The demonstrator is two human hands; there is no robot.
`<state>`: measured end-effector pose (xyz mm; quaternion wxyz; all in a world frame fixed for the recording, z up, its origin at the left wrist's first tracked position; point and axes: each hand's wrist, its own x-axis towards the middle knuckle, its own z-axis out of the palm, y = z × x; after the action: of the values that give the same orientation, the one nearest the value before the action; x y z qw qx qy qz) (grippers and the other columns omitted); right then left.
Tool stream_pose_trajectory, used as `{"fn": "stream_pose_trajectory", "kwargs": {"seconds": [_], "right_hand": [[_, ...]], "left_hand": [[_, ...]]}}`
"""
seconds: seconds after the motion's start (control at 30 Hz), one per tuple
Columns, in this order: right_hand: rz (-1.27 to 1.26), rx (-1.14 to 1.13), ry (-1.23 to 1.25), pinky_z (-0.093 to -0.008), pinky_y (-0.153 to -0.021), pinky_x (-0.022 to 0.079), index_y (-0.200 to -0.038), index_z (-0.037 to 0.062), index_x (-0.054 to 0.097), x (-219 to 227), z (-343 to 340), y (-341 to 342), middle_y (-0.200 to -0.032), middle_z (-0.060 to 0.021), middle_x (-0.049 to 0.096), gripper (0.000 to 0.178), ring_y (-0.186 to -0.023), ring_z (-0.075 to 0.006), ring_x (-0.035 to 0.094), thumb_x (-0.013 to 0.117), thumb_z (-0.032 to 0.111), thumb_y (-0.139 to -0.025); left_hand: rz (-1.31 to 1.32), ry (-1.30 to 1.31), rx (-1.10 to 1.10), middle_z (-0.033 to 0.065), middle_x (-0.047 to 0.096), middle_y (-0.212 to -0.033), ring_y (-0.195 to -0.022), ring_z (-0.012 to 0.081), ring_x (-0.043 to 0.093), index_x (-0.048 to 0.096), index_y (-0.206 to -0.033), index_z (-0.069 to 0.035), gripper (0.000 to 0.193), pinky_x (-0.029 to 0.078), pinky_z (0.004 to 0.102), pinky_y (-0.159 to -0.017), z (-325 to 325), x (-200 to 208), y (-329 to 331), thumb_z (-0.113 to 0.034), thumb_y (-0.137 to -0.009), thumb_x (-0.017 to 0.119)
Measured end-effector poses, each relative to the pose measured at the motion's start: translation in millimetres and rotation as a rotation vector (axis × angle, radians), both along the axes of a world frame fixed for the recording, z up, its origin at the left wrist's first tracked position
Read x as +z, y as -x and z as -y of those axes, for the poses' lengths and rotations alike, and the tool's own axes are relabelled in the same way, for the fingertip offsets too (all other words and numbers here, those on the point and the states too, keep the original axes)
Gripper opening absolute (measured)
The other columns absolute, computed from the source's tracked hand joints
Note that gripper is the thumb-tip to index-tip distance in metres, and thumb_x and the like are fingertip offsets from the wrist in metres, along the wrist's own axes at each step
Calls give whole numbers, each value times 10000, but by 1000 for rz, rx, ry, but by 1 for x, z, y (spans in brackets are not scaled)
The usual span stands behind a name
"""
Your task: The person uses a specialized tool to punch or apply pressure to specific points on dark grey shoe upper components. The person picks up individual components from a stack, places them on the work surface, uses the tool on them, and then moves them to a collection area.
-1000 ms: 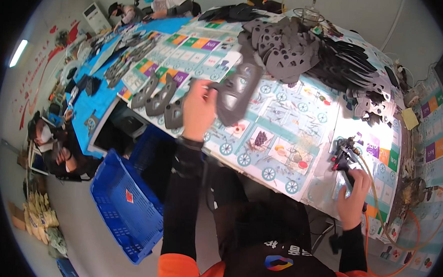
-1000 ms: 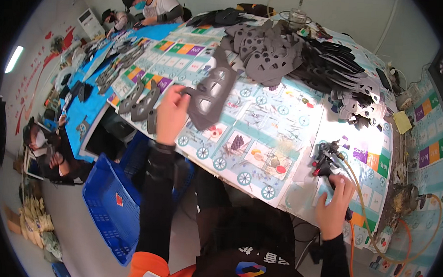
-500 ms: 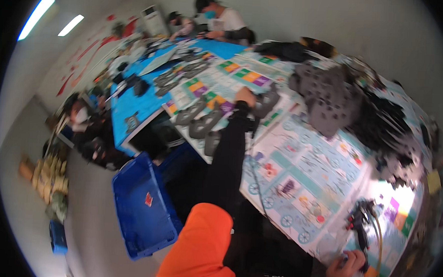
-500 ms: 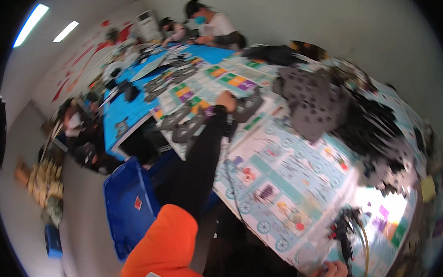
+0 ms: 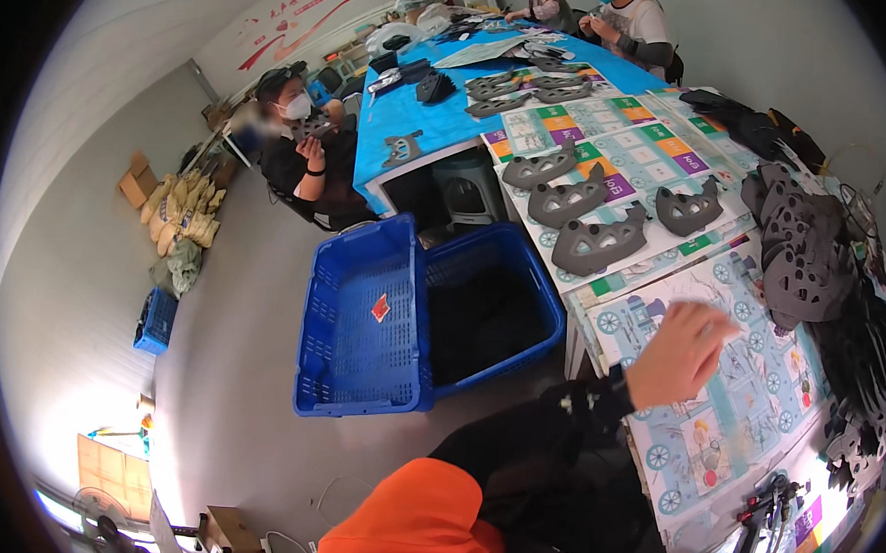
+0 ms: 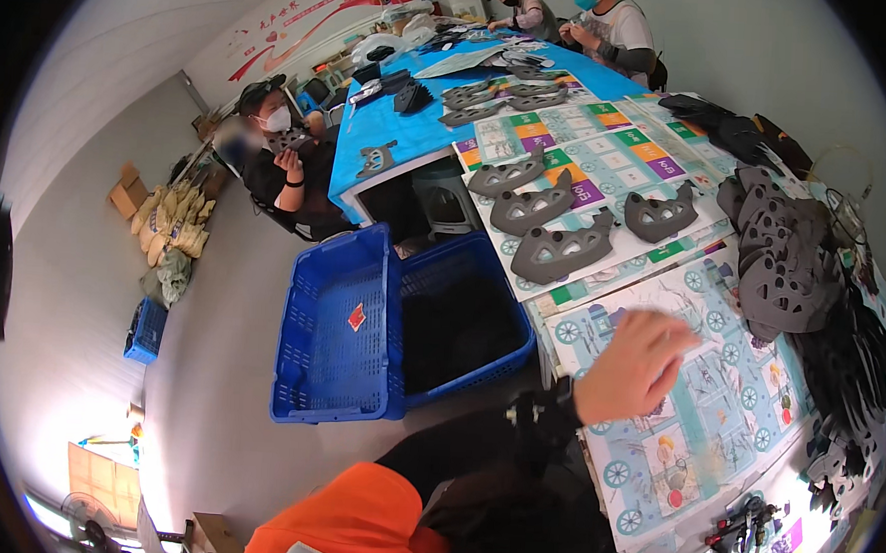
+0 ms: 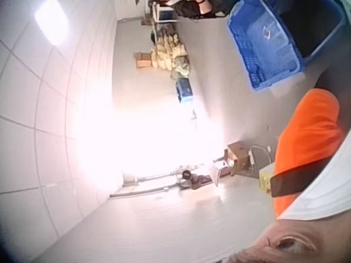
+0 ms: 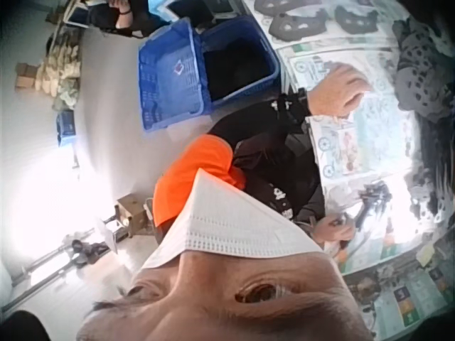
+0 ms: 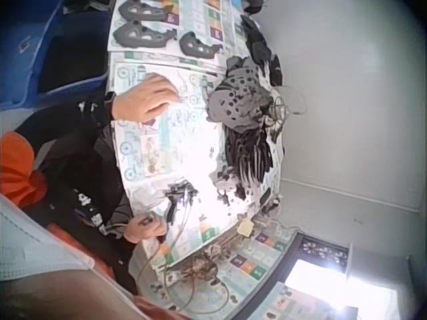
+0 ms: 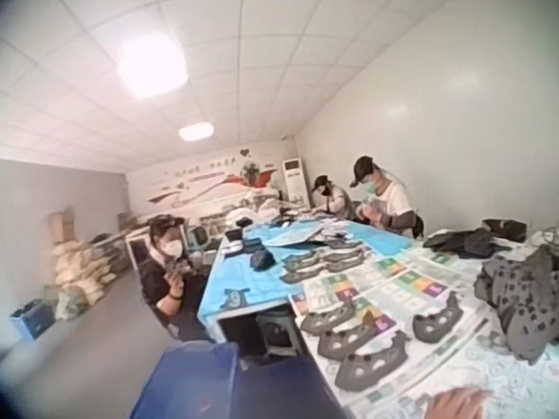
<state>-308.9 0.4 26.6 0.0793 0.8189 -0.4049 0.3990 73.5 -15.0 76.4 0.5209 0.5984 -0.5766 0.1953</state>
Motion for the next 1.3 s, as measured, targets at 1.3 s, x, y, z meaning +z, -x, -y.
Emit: {"fn": "stream_pose_trajectory", "kwargs": {"seconds": [1.3], "right_hand": [[139,100,-77,-505,-797,454,-919,31,707,-8,4,-5,-903,-126,651,344,-855,-373,585,565,289,-1096]], "left_hand": [[-304,-220,-176,97,666,-920,-897,308,644,668,-1041,-56,152,491,409,-834,-30,-72,40,-5,-898,677]]}}
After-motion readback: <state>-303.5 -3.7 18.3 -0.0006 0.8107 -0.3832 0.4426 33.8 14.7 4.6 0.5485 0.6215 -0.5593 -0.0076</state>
